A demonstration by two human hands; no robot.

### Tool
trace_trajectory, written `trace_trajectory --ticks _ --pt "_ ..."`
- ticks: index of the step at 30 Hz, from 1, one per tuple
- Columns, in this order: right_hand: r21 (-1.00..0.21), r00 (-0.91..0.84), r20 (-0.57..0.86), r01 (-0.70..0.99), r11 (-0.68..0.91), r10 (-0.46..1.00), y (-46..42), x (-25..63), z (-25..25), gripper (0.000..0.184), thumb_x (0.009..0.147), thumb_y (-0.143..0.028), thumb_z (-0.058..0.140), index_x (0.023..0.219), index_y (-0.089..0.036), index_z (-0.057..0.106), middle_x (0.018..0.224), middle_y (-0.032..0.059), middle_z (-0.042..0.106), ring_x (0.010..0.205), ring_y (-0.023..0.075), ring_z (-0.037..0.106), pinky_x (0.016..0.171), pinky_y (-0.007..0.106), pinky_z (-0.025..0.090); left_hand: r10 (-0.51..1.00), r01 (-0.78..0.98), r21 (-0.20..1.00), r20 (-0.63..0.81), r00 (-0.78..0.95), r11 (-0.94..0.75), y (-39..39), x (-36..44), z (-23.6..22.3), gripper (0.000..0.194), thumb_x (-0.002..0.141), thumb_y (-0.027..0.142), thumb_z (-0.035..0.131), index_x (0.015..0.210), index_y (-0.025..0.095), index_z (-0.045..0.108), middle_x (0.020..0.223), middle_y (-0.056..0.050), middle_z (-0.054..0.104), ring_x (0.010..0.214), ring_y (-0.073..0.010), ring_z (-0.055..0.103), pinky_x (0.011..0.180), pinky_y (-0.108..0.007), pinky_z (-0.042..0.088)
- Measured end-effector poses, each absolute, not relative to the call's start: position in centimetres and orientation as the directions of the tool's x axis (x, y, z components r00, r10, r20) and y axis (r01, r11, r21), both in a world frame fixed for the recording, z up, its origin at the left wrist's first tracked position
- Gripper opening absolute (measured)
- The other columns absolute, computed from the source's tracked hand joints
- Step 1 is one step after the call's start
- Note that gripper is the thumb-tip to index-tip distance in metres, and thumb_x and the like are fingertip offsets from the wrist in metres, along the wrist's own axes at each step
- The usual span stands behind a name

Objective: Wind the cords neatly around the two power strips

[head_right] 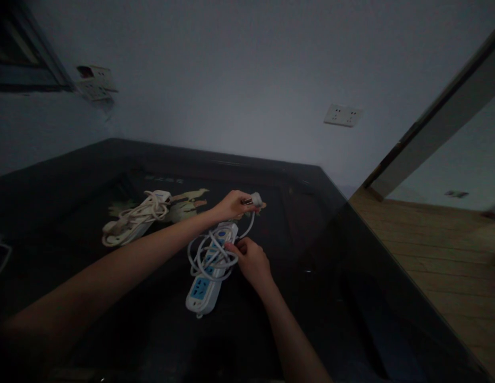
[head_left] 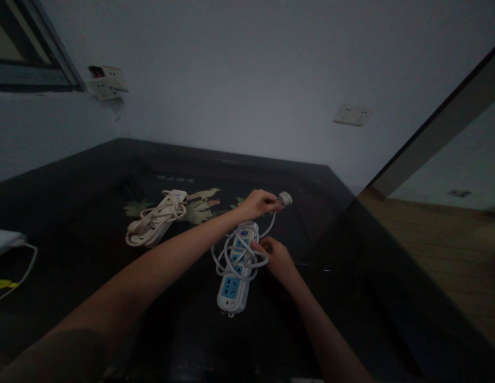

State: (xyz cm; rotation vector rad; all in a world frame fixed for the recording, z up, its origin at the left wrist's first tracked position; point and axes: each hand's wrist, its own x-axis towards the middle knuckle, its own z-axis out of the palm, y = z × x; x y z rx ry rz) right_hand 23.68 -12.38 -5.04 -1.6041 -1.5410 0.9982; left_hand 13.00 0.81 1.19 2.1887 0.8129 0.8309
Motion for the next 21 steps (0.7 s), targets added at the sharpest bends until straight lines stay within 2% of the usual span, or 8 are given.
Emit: trace_trajectory --ticks 5,9,15,18,21 --pt "-0.904 -0.025 -0.065 0.425 -0.048 0.998 -11.6 22.8 -5.1 0.037 0.075 -0.056 0.061 0.077 -0.019 0.063 0.067 0.0014 0.063 0.062 0.0157 0.055 0.058 0.026 0.039 0.74 0.309 0.753 0.33 0.586 -0.581 0.8 12.8 1.3 0.022 0.08 0.033 0.063 0.074 0.013 0.073 0.056 0.002 0.057 0.058 -0.0101 0.049 0.053 -0.021 0.031" --pt "-0.931 -0.101 -0.096 0.362 -0.053 0.99 -11.5 22.4 -4.7 0.049 0.075 -0.064 0.056 0.06 -0.017 0.061 0.058 0.0003 0.058 0.058 0.0146 0.05 0.055 0.026 0.036 0.749 0.304 0.763 0.332 0.573 -0.57 0.8 12.9 0.9 0.022 0.08 0.034 0.065 0.075 0.015 0.073 0.058 0.002 0.06 0.056 -0.0097 0.049 0.053 -0.022 0.03" --pt "-0.956 -0.179 -0.238 0.219 -0.197 0.955 -11.9 22.2 -3.8 0.052 0.067 -0.067 0.062 0.056 -0.016 0.059 0.044 -0.0036 0.048 0.041 0.0087 0.036 0.042 0.023 0.026 0.762 0.291 0.773 0.351 0.544 -0.564 1.0 13.2 0.4 0.021 0.079 0.032 0.066 0.073 0.014 0.073 0.06 0.001 0.063 0.058 -0.0108 0.052 0.054 -0.022 0.031" --pt "-0.966 -0.207 -0.249 0.115 -0.229 0.946 -12.7 21.9 -3.0 0.048 0.065 -0.062 0.067 0.061 -0.015 0.062 0.052 -0.0014 0.056 0.045 0.0094 0.044 0.044 0.022 0.032 0.79 0.299 0.776 0.382 0.479 -0.556 1.9 12.1 0.8 0.019 0.078 0.031 0.066 0.075 0.013 0.073 0.064 0.0 0.065 0.062 -0.0121 0.054 0.058 -0.023 0.035" --pt "-0.972 -0.213 -0.231 0.01 -0.234 0.949 -13.5 21.7 -2.3 0.042 0.065 -0.057 0.07 0.07 -0.016 0.066 0.062 0.0007 0.063 0.054 0.0123 0.053 0.05 0.023 0.04 0.838 0.322 0.784 0.427 0.341 -0.531 3.2 9.0 1.5 0.018 0.08 0.029 0.063 0.08 0.013 0.071 0.075 -0.003 0.068 0.07 -0.0141 0.056 0.066 -0.024 0.039"
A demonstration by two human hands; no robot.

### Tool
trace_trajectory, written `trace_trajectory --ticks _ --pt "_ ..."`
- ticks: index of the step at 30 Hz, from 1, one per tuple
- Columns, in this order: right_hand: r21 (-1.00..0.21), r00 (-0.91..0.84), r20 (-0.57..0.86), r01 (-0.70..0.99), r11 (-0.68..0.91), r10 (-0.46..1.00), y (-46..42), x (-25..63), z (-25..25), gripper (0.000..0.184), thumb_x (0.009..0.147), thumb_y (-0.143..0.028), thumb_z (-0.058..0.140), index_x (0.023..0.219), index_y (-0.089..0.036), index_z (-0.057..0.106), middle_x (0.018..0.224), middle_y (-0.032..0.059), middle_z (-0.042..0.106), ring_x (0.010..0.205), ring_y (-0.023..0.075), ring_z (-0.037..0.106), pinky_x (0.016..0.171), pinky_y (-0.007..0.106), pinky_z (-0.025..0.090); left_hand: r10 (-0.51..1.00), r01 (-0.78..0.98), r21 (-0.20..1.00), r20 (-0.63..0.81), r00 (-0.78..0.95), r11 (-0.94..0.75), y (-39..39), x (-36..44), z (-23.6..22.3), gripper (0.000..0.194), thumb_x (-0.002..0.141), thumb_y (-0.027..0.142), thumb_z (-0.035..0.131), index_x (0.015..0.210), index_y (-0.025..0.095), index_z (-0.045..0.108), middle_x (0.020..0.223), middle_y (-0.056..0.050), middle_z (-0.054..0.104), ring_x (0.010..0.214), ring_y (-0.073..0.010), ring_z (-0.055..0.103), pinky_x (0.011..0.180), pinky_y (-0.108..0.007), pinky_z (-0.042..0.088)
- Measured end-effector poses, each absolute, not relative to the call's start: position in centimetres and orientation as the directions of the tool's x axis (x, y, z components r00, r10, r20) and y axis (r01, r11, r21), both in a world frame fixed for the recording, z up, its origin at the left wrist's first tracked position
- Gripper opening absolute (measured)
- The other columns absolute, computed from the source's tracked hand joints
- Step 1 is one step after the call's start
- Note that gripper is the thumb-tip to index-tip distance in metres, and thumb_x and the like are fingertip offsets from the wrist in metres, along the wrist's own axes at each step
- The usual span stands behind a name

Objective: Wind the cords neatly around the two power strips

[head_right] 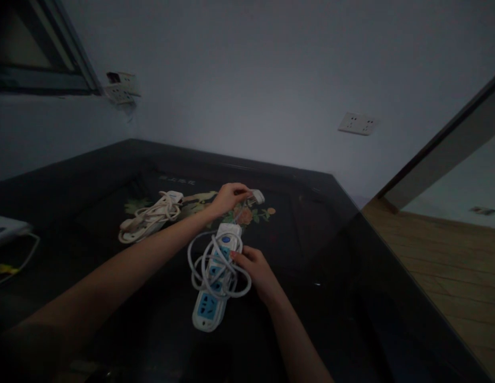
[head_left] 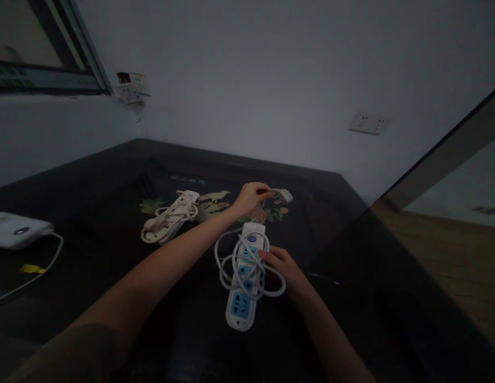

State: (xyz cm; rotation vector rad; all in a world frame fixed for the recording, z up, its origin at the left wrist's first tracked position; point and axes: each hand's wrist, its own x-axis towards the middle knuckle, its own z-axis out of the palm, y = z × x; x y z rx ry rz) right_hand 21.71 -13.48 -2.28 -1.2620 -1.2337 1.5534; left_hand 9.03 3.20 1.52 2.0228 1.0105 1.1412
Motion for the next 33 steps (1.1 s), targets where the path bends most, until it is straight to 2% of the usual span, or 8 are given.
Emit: trace_trajectory --ticks 4,10,14,18,25,29,31,33 --pt "-0.97 -0.203 -0.207 -0.085 -0.227 0.957 -14.1 21.8 -1.7 0.037 0.064 -0.053 0.073 0.075 -0.018 0.067 0.063 -0.0006 0.064 0.054 0.0127 0.055 0.052 0.024 0.043 0.883 0.369 0.803 0.436 0.172 -0.468 3.7 2.8 1.7 0.02 0.079 0.031 0.061 0.077 0.012 0.067 0.07 -0.002 0.063 0.067 -0.0145 0.054 0.063 -0.025 0.038" --pt "-0.955 -0.102 -0.27 -0.097 -0.28 0.957 -13.8 22.7 -1.6 0.037 0.058 -0.051 0.078 0.067 -0.017 0.066 0.057 -0.0016 0.062 0.05 0.0119 0.053 0.047 0.023 0.04 0.928 0.452 0.815 0.362 0.087 -0.361 -0.6 -4.0 -0.2 0.027 0.081 0.039 0.057 0.069 0.015 0.06 0.058 0.003 0.049 0.054 -0.0112 0.043 0.052 -0.024 0.03" --pt "-0.946 -0.037 -0.301 -0.114 -0.303 0.953 -13.0 24.1 -2.1 0.039 0.056 -0.053 0.078 0.062 -0.017 0.064 0.05 -0.0038 0.056 0.043 0.0092 0.046 0.042 0.021 0.033 0.949 0.523 0.792 0.28 0.148 -0.315 -3.7 -4.8 -1.5 0.028 0.08 0.04 0.057 0.069 0.015 0.061 0.056 0.003 0.048 0.052 -0.0109 0.043 0.05 -0.022 0.028" --pt "-0.942 0.022 -0.318 -0.119 -0.313 0.948 -12.4 25.6 -2.2 0.04 0.054 -0.053 0.079 0.058 -0.018 0.06 0.047 -0.004 0.054 0.041 0.0091 0.044 0.041 0.022 0.034 0.947 0.567 0.762 0.204 0.249 -0.313 -5.2 -4.2 -2.2 0.026 0.081 0.039 0.058 0.074 0.015 0.065 0.056 0.003 0.051 0.053 -0.011 0.045 0.05 -0.021 0.03" --pt "-0.948 0.136 -0.311 -0.112 -0.297 0.941 -12.0 26.9 -2.6 0.036 0.06 -0.051 0.074 0.06 -0.018 0.058 0.051 -0.0049 0.053 0.043 0.008 0.043 0.041 0.022 0.032 0.928 0.639 0.696 0.113 0.355 -0.329 -5.8 -3.5 -3.6 0.027 0.082 0.037 0.057 0.074 0.015 0.067 0.058 0.002 0.057 0.054 -0.0117 0.049 0.053 -0.022 0.032" --pt "-0.948 0.143 -0.314 -0.099 -0.302 0.938 -11.6 27.0 -3.2 0.035 0.063 -0.051 0.072 0.058 -0.019 0.057 0.049 -0.0045 0.052 0.042 0.009 0.043 0.042 0.023 0.033 0.926 0.656 0.677 0.105 0.363 -0.334 -6.1 -3.2 -3.8 0.021 0.082 0.034 0.059 0.088 0.015 0.068 0.059 0.003 0.055 0.054 -0.012 0.051 0.053 -0.022 0.034" --pt "-0.948 0.143 -0.316 -0.101 -0.303 0.938 -11.6 27.0 -3.3 0.036 0.062 -0.051 0.072 0.058 -0.019 0.057 0.049 -0.0045 0.052 0.043 0.0093 0.043 0.042 0.023 0.033 0.923 0.701 0.622 0.099 0.373 -0.349 -6.2 -3.2 -3.8 0.023 0.083 0.032 0.058 0.097 0.017 0.066 0.06 0.004 0.054 0.054 -0.0121 0.052 0.053 -0.021 0.035" --pt "-0.946 0.135 -0.319 -0.104 -0.306 0.938 -11.6 27.0 -3.3 0.037 0.061 -0.052 0.073 0.059 -0.019 0.059 0.051 -0.0043 0.054 0.044 0.0095 0.044 0.044 0.023 0.034 0.918 0.755 0.542 0.084 0.388 -0.369 -6.3 -3.2 -3.9 0.021 0.085 0.032 0.055 0.098 0.018 0.065 0.062 0.003 0.057 0.056 -0.0131 0.054 0.053 -0.022 0.035"
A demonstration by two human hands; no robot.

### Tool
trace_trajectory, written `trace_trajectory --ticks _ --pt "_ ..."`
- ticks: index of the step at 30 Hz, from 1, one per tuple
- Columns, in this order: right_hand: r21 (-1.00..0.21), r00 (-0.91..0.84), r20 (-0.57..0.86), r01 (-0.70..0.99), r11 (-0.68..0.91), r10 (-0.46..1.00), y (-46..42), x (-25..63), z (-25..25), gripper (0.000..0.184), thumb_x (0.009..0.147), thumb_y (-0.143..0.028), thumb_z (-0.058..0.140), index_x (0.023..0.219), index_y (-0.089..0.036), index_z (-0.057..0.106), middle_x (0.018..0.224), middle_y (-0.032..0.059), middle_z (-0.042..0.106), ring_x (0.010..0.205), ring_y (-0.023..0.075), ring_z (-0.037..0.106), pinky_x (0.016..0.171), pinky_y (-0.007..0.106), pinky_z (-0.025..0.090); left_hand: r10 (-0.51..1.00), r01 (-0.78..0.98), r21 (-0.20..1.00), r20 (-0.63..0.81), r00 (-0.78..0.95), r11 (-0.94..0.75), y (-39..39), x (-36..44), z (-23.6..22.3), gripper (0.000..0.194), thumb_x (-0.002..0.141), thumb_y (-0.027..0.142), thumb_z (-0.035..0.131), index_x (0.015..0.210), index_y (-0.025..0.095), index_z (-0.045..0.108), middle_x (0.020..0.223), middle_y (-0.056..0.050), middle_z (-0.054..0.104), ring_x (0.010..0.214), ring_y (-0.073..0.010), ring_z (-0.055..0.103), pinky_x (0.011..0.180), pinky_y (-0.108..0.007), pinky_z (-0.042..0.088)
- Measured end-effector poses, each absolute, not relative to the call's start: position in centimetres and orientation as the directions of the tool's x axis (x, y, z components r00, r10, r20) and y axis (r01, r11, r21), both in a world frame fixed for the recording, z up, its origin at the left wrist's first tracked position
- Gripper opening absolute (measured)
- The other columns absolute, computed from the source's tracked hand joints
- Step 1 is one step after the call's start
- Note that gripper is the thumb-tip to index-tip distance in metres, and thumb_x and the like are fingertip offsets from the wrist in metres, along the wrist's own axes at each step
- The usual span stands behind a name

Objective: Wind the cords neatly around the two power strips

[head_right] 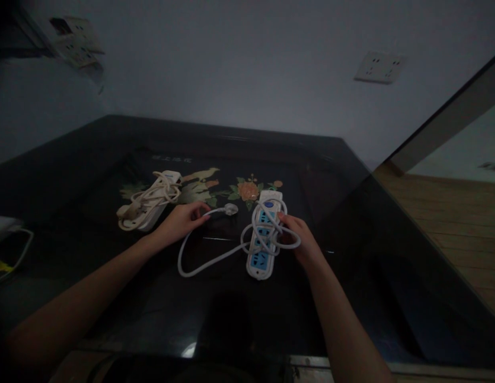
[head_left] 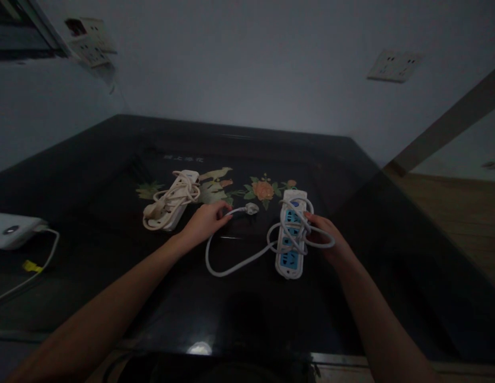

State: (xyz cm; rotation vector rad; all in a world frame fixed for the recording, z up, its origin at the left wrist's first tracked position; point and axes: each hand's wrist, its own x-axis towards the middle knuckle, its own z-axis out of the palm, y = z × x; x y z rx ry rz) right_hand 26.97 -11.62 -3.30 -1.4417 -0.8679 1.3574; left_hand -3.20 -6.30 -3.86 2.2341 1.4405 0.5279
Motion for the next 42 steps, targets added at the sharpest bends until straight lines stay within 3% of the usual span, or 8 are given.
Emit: trace_trajectory --ticks 7,18,22,25,29,32,36,42 --pt "-0.949 0.07 -0.311 -0.078 -0.306 0.948 -11.9 26.6 -2.9 0.04 0.06 -0.056 0.075 0.066 -0.016 0.067 0.061 -0.0014 0.063 0.055 0.0112 0.053 0.053 0.023 0.04 0.912 0.809 0.433 0.087 0.401 -0.397 -6.3 -3.3 -4.0 0.02 0.088 0.031 0.049 0.095 0.02 0.063 0.09 -0.005 0.067 0.076 -0.0193 0.062 0.064 -0.027 0.041" --pt "-0.965 0.03 -0.252 0.069 -0.253 0.967 -11.9 27.2 -3.3 0.05 0.067 -0.066 0.065 0.068 -0.017 0.063 0.058 -0.0012 0.058 0.05 0.0114 0.049 0.048 0.024 0.036 0.922 0.863 0.331 0.074 0.379 -0.381 -6.5 -3.4 -3.8 0.025 0.09 0.032 0.045 0.108 0.023 0.06 0.11 -0.006 0.063 0.093 -0.0215 0.063 0.079 -0.031 0.048" --pt "-0.958 0.069 -0.219 0.173 -0.227 0.973 -11.5 28.3 -3.5 0.05 0.072 -0.067 0.059 0.07 -0.017 0.064 0.057 0.0003 0.059 0.049 0.0126 0.049 0.047 0.025 0.035 0.916 0.872 0.28 0.143 0.376 -0.401 -6.9 -3.3 -2.7 0.027 0.091 0.03 0.046 0.112 0.022 0.059 0.115 -0.007 0.06 0.095 -0.0224 0.061 0.076 -0.031 0.048" --pt "-0.934 0.086 -0.208 0.278 -0.224 0.974 -11.4 29.6 -3.3 0.04 0.073 -0.057 0.062 0.067 -0.018 0.066 0.053 -0.0008 0.06 0.047 0.0118 0.048 0.045 0.024 0.033 0.871 0.782 0.391 0.143 0.47 -0.486 -7.9 -2.8 -0.9 0.027 0.092 0.035 0.045 0.107 0.02 0.062 0.106 -0.006 0.064 0.085 -0.0194 0.06 0.075 -0.03 0.046" --pt "-0.867 -0.016 -0.294 0.426 -0.26 0.956 -12.7 30.7 -2.2 0.028 0.068 -0.04 0.072 0.051 -0.019 0.065 0.041 -0.002 0.056 0.039 0.0105 0.046 0.038 0.022 0.029 0.681 0.583 0.585 -0.069 0.729 -0.564 -9.8 -1.9 1.1 0.029 0.089 0.046 0.051 0.095 0.022 0.067 0.085 -0.002 0.066 0.073 -0.0152 0.059 0.064 -0.024 0.042" --pt "-0.831 -0.157 -0.375 0.493 -0.257 0.914 -14.2 30.5 -1.1 0.025 0.071 -0.042 0.071 0.062 -0.019 0.071 0.049 -0.0008 0.062 0.04 0.0115 0.052 0.037 0.021 0.034 0.573 0.531 0.665 -0.184 0.798 -0.525 -10.7 -1.4 1.5 0.029 0.086 0.046 0.056 0.087 0.02 0.068 0.076 -0.001 0.066 0.067 -0.0135 0.059 0.059 -0.021 0.039" --pt "-0.839 -0.316 -0.39 0.51 -0.193 0.865 -15.2 29.9 -0.4 0.027 0.077 -0.045 0.068 0.08 -0.019 0.073 0.066 0.0014 0.067 0.051 0.0119 0.057 0.041 0.02 0.041 0.526 0.523 0.693 -0.239 0.816 -0.496 -11.0 -1.0 1.5 0.029 0.092 0.038 0.048 0.081 0.019 0.067 0.062 0.002 0.063 0.058 -0.0105 0.057 0.057 -0.019 0.037" --pt "-0.853 -0.291 -0.344 0.494 -0.168 0.893 -14.9 29.3 -1.4 0.027 0.074 -0.043 0.072 0.088 -0.02 0.073 0.07 0.0014 0.069 0.054 0.0129 0.057 0.043 0.021 0.042 0.576 0.521 0.664 -0.163 0.801 -0.537 -11.2 -0.6 1.6 0.031 0.094 0.033 0.043 0.083 0.018 0.068 0.072 0.0 0.067 0.064 -0.0108 0.057 0.061 -0.02 0.037"
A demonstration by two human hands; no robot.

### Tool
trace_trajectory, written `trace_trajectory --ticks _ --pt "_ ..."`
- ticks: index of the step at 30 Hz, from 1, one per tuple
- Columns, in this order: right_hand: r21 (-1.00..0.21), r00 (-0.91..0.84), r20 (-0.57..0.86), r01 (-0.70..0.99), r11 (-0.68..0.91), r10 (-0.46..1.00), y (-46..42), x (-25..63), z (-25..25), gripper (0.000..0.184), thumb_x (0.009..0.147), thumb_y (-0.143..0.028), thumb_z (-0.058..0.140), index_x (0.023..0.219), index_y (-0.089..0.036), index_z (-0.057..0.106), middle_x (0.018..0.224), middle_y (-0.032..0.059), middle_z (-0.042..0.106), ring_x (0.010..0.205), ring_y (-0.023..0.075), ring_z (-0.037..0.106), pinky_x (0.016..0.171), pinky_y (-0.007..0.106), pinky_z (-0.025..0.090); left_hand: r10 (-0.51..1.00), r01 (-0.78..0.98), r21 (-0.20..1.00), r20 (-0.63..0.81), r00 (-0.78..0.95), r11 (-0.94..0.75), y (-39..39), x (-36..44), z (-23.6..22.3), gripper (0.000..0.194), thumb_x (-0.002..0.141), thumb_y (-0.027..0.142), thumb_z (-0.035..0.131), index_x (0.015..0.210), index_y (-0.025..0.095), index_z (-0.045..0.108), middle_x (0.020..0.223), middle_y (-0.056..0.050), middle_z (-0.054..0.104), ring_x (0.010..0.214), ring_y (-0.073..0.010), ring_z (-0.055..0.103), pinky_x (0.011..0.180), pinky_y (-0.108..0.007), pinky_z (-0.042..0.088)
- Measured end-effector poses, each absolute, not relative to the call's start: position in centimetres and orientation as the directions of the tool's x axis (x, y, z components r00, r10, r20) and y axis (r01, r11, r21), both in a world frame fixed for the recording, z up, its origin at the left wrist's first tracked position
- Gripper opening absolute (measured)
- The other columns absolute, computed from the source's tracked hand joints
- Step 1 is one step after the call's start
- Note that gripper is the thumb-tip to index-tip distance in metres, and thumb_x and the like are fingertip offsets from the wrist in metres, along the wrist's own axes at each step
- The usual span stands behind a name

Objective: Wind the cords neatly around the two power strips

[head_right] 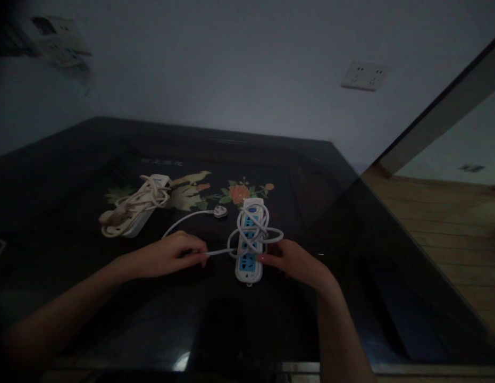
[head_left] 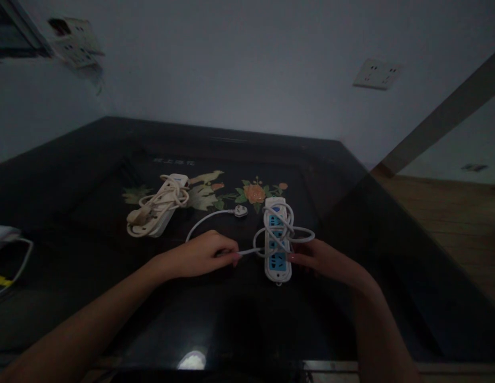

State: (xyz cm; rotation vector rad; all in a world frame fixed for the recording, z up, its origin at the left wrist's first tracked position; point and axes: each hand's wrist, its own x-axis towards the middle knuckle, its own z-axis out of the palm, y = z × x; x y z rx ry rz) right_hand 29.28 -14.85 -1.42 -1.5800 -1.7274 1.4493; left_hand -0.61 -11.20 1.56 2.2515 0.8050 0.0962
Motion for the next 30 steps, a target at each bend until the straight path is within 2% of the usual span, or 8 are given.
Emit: trace_trajectory --ticks 3,5,9,13,19,21,25,30 --pt "-0.845 -0.269 -0.284 0.525 -0.107 0.921 -14.7 28.6 -1.7 0.032 0.071 -0.041 0.075 0.096 -0.021 0.072 0.082 0.0034 0.072 0.066 0.0165 0.062 0.055 0.025 0.047 0.594 0.508 0.679 -0.131 0.794 -0.529 -11.3 -0.5 1.1 0.031 0.094 0.032 0.043 0.082 0.017 0.067 0.073 0.0 0.066 0.064 -0.0105 0.057 0.06 -0.02 0.037" --pt "-0.843 -0.273 -0.269 0.531 -0.089 0.924 -14.7 28.2 -1.5 0.034 0.071 -0.041 0.075 0.098 -0.022 0.071 0.084 0.0036 0.071 0.068 0.0174 0.062 0.058 0.026 0.048 0.612 0.505 0.672 -0.097 0.785 -0.541 -11.2 -0.5 0.7 0.031 0.094 0.031 0.042 0.082 0.017 0.067 0.074 0.0 0.066 0.065 -0.0106 0.057 0.061 -0.02 0.037" --pt "-0.845 -0.292 -0.308 0.521 -0.119 0.905 -14.8 27.8 -1.3 0.032 0.074 -0.042 0.072 0.099 -0.022 0.069 0.076 0.0017 0.069 0.055 0.0137 0.058 0.047 0.024 0.045 0.65 0.521 0.642 -0.046 0.759 -0.563 -11.2 -0.4 0.1 0.031 0.094 0.03 0.041 0.083 0.017 0.067 0.073 0.0 0.066 0.066 -0.0108 0.057 0.062 -0.021 0.037" --pt "-0.875 -0.298 -0.341 0.448 -0.185 0.892 -14.8 27.4 -1.5 0.029 0.078 -0.042 0.068 0.095 -0.019 0.066 0.072 0.0007 0.066 0.054 0.0127 0.059 0.046 0.023 0.049 0.673 0.531 0.631 -0.019 0.739 -0.566 -11.3 -0.1 0.0 0.03 0.094 0.031 0.042 0.081 0.017 0.066 0.071 0.0 0.064 0.067 -0.0112 0.057 0.063 -0.02 0.038" --pt "-0.921 -0.2 -0.343 0.264 -0.287 0.918 -14.6 26.1 -1.8 0.043 0.071 -0.042 0.074 0.104 -0.018 0.062 0.09 0.0048 0.069 0.06 0.0133 0.063 0.042 0.021 0.051 0.683 0.537 0.601 0.021 0.73 -0.592 -11.6 0.2 -0.2 0.029 0.093 0.03 0.043 0.08 0.017 0.066 0.072 -0.001 0.065 0.069 -0.0129 0.059 0.064 -0.021 0.039" --pt "-0.917 -0.165 -0.363 0.239 -0.32 0.917 -14.5 25.8 -1.8 0.042 0.068 -0.042 0.075 0.1 -0.017 0.064 0.083 0.0035 0.069 0.055 0.0123 0.06 0.041 0.021 0.048 0.689 0.534 0.602 0.037 0.724 -0.594 -11.7 0.2 -0.3 0.028 0.093 0.03 0.044 0.08 0.017 0.066 0.073 -0.002 0.066 0.07 -0.0136 0.061 0.065 -0.022 0.04" --pt "-0.919 -0.066 -0.382 0.135 -0.371 0.922 -14.0 25.8 -2.0 0.034 0.064 -0.046 0.077 0.077 -0.016 0.066 0.064 -0.0001 0.066 0.053 0.0125 0.058 0.046 0.023 0.044 0.731 0.517 0.649 0.09 0.677 -0.559 -11.8 0.2 -0.3 0.028 0.094 0.03 0.044 0.081 0.018 0.065 0.076 -0.001 0.068 0.071 -0.013 0.061 0.066 -0.021 0.042" --pt "-0.952 -0.018 -0.306 0.039 -0.305 0.952 -13.8 25.4 -2.0 0.039 0.062 -0.055 0.075 0.068 -0.018 0.061 0.061 -0.0025 0.061 0.055 0.0113 0.054 0.053 0.024 0.04 0.782 0.534 0.651 0.154 0.604 -0.54 -11.8 0.0 -0.2 0.03 0.094 0.031 0.043 0.077 0.018 0.063 0.072 -0.001 0.066 0.07 -0.0134 0.06 0.066 -0.022 0.042"
